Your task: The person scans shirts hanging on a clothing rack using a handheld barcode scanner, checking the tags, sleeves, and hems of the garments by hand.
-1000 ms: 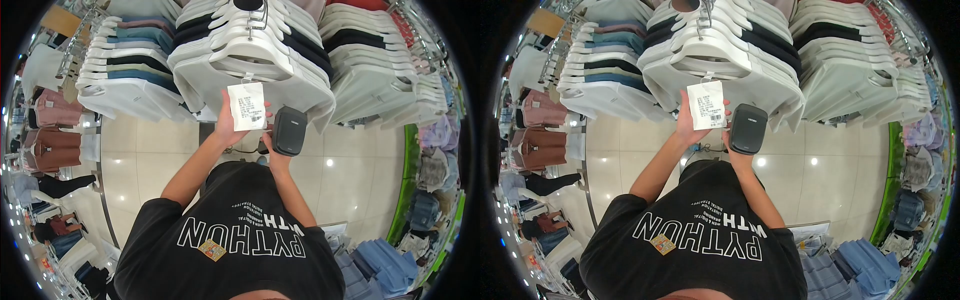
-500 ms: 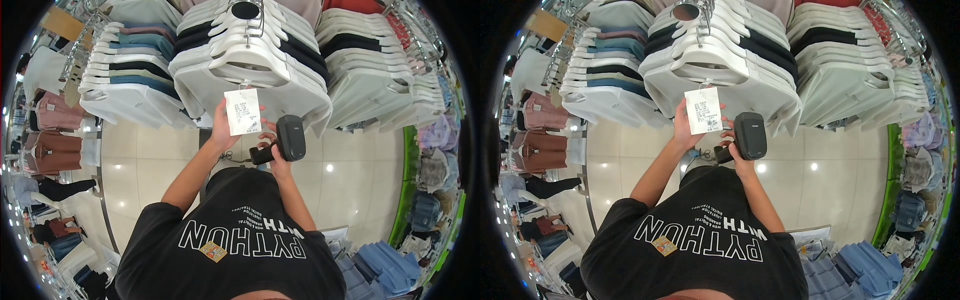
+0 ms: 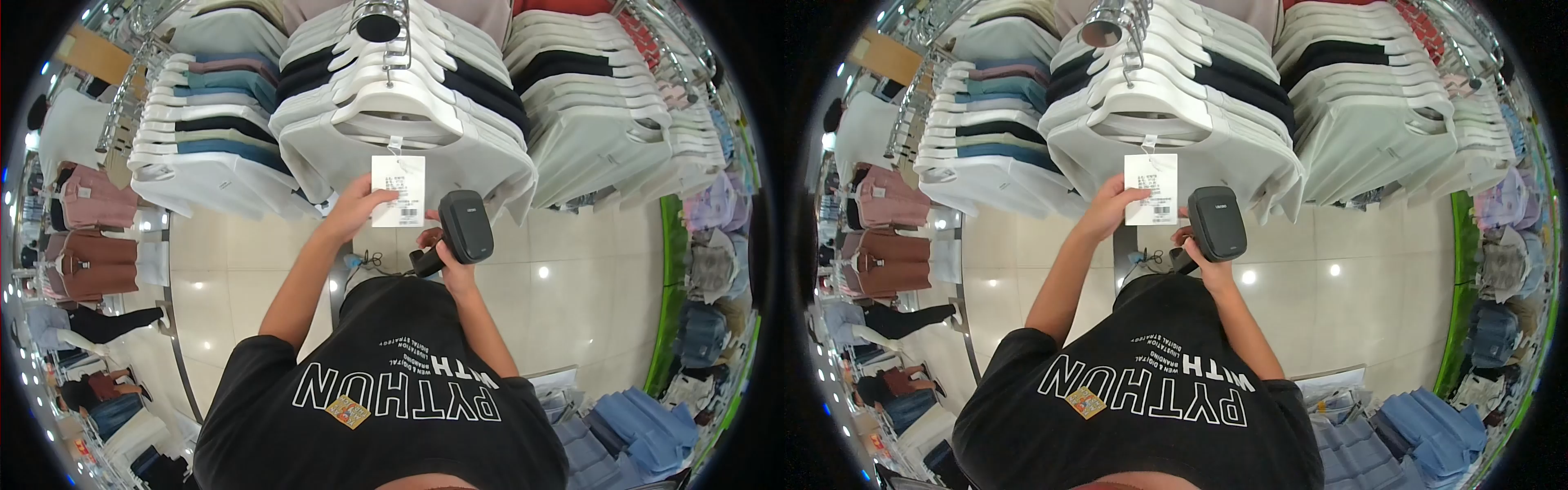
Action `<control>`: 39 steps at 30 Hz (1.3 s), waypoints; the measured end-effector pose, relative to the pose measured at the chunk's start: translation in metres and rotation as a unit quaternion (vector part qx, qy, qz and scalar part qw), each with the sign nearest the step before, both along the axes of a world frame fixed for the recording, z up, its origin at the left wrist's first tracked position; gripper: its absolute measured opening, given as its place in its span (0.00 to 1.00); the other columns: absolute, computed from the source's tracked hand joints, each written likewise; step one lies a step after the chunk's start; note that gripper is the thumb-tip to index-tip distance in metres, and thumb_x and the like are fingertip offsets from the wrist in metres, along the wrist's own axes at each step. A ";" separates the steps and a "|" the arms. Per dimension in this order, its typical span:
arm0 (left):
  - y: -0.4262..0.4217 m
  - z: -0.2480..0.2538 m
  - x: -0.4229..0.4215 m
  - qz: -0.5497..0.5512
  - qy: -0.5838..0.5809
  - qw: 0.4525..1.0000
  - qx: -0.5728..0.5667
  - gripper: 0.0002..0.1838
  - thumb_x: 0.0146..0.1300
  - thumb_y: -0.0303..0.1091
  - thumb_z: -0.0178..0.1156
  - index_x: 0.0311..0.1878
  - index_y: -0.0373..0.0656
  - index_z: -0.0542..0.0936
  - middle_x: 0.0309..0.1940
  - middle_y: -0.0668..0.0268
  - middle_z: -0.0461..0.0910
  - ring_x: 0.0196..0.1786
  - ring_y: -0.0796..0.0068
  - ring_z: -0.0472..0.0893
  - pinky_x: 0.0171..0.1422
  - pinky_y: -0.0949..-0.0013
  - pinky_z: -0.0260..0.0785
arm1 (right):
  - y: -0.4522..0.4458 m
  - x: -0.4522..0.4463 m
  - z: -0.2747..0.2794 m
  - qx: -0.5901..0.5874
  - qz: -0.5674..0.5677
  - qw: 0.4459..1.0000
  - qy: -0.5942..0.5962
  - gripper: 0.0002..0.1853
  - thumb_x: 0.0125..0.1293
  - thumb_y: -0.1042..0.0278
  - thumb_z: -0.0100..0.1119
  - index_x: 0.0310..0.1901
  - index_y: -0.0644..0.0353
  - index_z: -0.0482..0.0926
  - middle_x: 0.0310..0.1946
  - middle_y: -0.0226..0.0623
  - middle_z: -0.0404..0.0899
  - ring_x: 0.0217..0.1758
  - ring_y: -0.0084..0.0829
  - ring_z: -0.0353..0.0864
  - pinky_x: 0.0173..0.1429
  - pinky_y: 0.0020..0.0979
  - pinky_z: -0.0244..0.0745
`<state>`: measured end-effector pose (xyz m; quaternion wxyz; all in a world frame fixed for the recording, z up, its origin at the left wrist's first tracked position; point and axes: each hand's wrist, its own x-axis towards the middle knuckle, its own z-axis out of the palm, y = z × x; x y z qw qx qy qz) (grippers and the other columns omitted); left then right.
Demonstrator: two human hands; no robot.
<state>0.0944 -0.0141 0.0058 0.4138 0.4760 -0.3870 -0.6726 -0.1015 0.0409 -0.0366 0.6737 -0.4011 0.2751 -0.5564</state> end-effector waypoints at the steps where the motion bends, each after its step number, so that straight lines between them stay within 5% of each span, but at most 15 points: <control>1: -0.003 0.009 0.006 -0.031 -0.032 0.999 -0.011 0.20 0.58 0.25 0.55 0.54 0.33 0.69 0.47 0.60 0.77 0.47 0.73 0.78 0.52 0.71 0.71 | -0.001 -0.002 -0.001 -0.003 0.003 1.000 -0.002 0.27 0.59 0.68 0.57 0.60 0.63 0.63 0.53 0.42 0.70 0.41 0.30 0.75 0.44 0.30 0.71; 5: -0.019 0.034 0.021 -0.104 -0.063 0.993 0.000 0.18 0.58 0.23 0.55 0.53 0.32 0.70 0.46 0.61 0.77 0.46 0.74 0.78 0.51 0.72 0.71 | -0.003 -0.006 -0.004 -0.003 0.000 1.000 -0.017 0.22 0.60 0.74 0.54 0.57 0.66 0.66 0.47 0.40 0.73 0.37 0.25 0.75 0.43 0.27 0.70; 11: -0.056 0.025 0.007 0.052 0.118 0.984 -0.124 0.18 0.56 0.18 0.54 0.52 0.32 0.70 0.48 0.58 0.76 0.51 0.70 0.76 0.59 0.67 0.66 | 0.000 -0.011 -0.007 0.026 -0.008 0.999 -0.036 0.22 0.60 0.72 0.55 0.57 0.65 0.67 0.44 0.39 0.73 0.35 0.26 0.75 0.42 0.27 0.70; 15: -0.070 0.020 -0.009 0.123 0.203 0.969 -0.063 0.16 0.56 0.17 0.49 0.50 0.32 0.70 0.49 0.57 0.75 0.54 0.62 0.73 0.62 0.60 0.62 | 0.003 -0.017 -0.010 0.025 -0.015 0.999 -0.017 0.23 0.60 0.70 0.56 0.57 0.65 0.66 0.43 0.41 0.72 0.35 0.28 0.74 0.42 0.29 0.69; 18: -0.078 0.029 -0.010 0.110 0.375 0.920 0.038 0.16 0.56 0.20 0.45 0.50 0.33 0.68 0.51 0.56 0.72 0.57 0.60 0.69 0.66 0.56 0.57 | 0.006 -0.020 -0.015 0.035 -0.018 0.999 -0.022 0.23 0.60 0.72 0.55 0.57 0.65 0.66 0.42 0.41 0.72 0.35 0.28 0.74 0.42 0.28 0.69; 26: -0.104 -0.004 -0.015 0.216 0.329 0.918 -0.045 0.15 0.59 0.22 0.44 0.50 0.39 0.68 0.49 0.61 0.71 0.55 0.67 0.69 0.64 0.62 0.58 | 0.011 -0.032 -0.020 0.048 -0.010 0.999 0.008 0.22 0.60 0.74 0.56 0.56 0.66 0.65 0.37 0.39 0.74 0.35 0.27 0.74 0.43 0.28 0.69; 33: -0.095 0.019 -0.030 0.215 0.250 0.927 -0.179 0.16 0.58 0.18 0.45 0.50 0.39 0.68 0.45 0.62 0.73 0.53 0.68 0.71 0.63 0.61 0.62 | 0.010 -0.039 -0.021 0.050 -0.014 0.999 0.006 0.21 0.61 0.73 0.56 0.57 0.60 0.68 0.37 0.35 0.75 0.35 0.23 0.75 0.44 0.26 0.69; 36: -0.098 0.020 -0.020 0.203 0.379 0.900 -0.070 0.18 0.55 0.16 0.48 0.50 0.40 0.68 0.46 0.61 0.72 0.53 0.68 0.71 0.61 0.60 0.62 | 0.009 -0.040 -0.022 0.054 -0.014 0.998 0.009 0.21 0.61 0.73 0.56 0.56 0.60 0.68 0.37 0.35 0.74 0.35 0.23 0.75 0.44 0.26 0.69; 39: -0.105 -0.002 -0.007 0.186 0.236 0.942 -0.148 0.16 0.55 0.17 0.49 0.47 0.39 0.71 0.45 0.63 0.74 0.50 0.67 0.73 0.56 0.64 0.65 | 0.009 -0.039 -0.018 0.066 -0.019 0.998 0.008 0.20 0.60 0.72 0.56 0.55 0.64 0.67 0.36 0.36 0.75 0.35 0.25 0.74 0.45 0.28 0.69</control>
